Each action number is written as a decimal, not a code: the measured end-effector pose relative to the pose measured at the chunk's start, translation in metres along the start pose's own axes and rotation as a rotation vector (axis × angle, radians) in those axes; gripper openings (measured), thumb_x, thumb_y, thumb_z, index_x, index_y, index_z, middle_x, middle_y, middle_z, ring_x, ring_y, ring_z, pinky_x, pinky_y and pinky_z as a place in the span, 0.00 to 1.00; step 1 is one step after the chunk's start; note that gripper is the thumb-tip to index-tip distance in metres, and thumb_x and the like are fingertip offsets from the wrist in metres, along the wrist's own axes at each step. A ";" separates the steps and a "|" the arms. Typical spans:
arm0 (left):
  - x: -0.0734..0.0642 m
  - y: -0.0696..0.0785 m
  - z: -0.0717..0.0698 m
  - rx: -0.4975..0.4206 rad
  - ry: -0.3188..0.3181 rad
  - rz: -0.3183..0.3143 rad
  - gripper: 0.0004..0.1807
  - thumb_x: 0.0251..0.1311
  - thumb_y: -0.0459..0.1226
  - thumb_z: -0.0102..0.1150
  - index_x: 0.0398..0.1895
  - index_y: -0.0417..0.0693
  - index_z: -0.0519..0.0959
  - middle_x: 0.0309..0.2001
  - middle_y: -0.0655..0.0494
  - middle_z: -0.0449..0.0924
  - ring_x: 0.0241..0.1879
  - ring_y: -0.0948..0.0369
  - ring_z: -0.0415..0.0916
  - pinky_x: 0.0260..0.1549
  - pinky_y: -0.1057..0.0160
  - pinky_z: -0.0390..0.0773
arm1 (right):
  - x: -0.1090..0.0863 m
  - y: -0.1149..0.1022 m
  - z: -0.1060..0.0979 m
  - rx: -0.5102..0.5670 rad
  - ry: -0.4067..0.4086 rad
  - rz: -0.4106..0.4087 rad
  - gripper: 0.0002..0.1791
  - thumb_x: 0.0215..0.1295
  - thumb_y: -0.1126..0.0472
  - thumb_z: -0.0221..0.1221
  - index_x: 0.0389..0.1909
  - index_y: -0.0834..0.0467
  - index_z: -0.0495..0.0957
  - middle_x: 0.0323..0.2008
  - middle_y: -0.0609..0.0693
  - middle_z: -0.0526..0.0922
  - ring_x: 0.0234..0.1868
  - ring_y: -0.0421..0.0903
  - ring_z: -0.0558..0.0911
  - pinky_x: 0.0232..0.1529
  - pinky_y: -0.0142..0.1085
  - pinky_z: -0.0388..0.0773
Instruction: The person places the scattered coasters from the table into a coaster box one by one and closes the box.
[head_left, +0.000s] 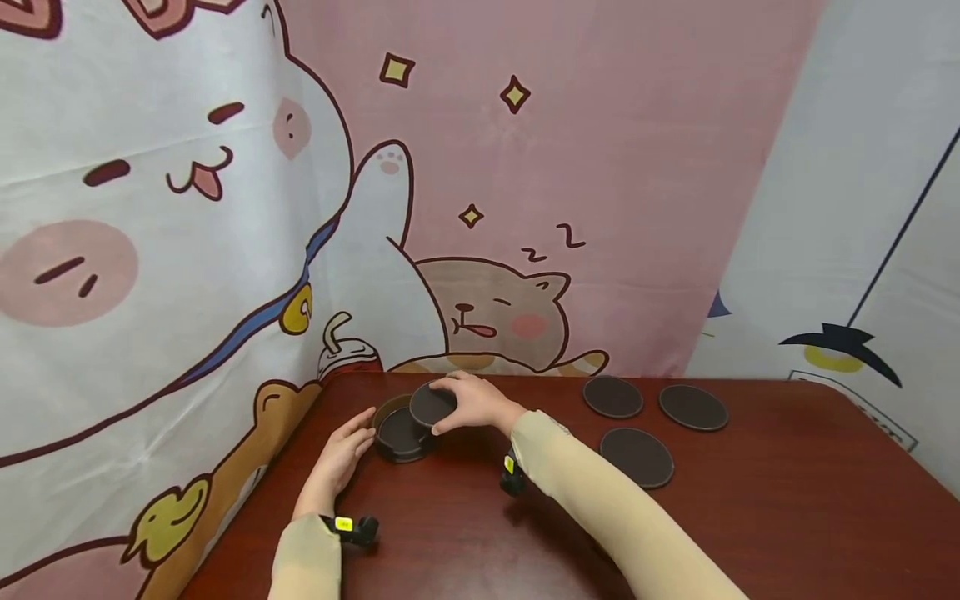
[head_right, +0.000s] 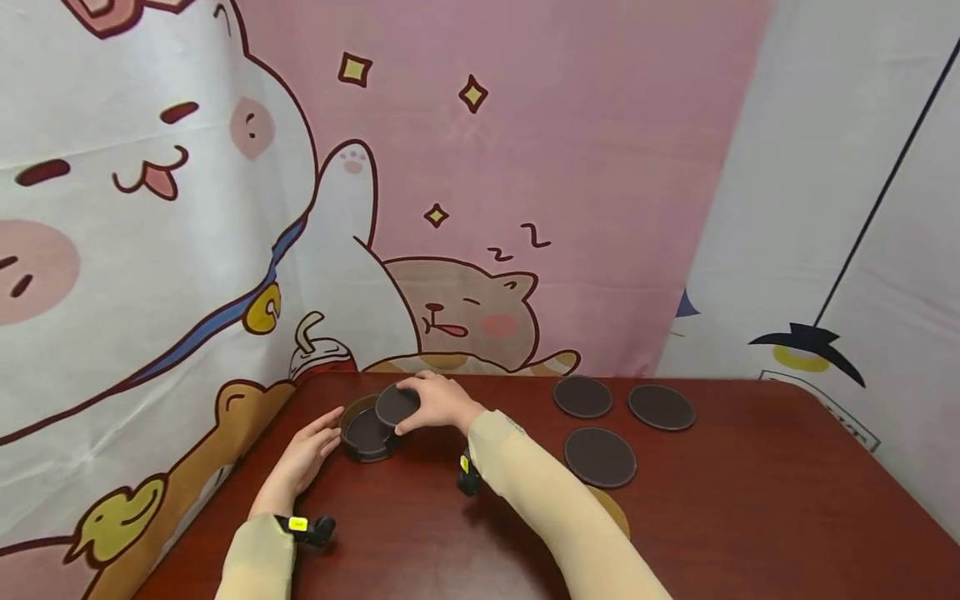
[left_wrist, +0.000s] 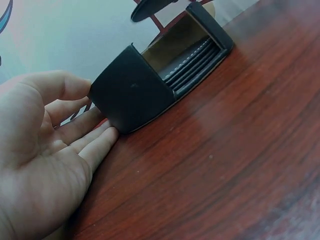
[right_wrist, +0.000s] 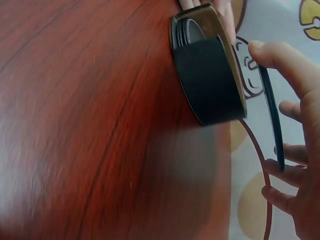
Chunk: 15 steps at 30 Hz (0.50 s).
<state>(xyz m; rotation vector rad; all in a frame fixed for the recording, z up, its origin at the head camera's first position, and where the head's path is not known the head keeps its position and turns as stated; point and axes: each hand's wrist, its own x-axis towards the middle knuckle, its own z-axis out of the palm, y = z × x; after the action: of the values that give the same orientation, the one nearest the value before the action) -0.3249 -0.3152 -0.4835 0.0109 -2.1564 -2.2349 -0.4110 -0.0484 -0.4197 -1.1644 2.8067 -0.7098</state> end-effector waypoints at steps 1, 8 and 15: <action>0.000 0.000 0.000 0.001 0.001 -0.001 0.29 0.70 0.27 0.41 0.74 0.35 0.55 0.75 0.39 0.45 0.72 0.49 0.45 0.69 0.50 0.53 | 0.003 -0.002 0.002 -0.011 -0.005 -0.001 0.46 0.43 0.34 0.69 0.67 0.41 0.70 0.68 0.54 0.64 0.57 0.51 0.73 0.52 0.44 0.74; 0.002 0.001 0.002 -0.006 0.009 -0.009 0.29 0.69 0.27 0.42 0.73 0.35 0.56 0.74 0.39 0.46 0.71 0.48 0.47 0.69 0.50 0.53 | 0.016 -0.016 0.014 0.001 -0.026 0.007 0.45 0.44 0.37 0.70 0.67 0.44 0.70 0.69 0.57 0.62 0.60 0.53 0.70 0.54 0.44 0.73; 0.002 0.000 0.002 -0.022 0.025 -0.010 0.28 0.68 0.26 0.42 0.72 0.34 0.57 0.74 0.40 0.48 0.70 0.49 0.50 0.68 0.51 0.55 | 0.025 -0.025 0.027 0.040 -0.068 0.017 0.43 0.47 0.39 0.70 0.67 0.47 0.70 0.71 0.59 0.59 0.66 0.55 0.64 0.58 0.46 0.71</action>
<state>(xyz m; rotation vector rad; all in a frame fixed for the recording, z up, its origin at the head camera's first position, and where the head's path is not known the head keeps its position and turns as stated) -0.3270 -0.3135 -0.4830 0.0483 -2.1240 -2.2511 -0.4073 -0.0916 -0.4298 -1.1341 2.7309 -0.7085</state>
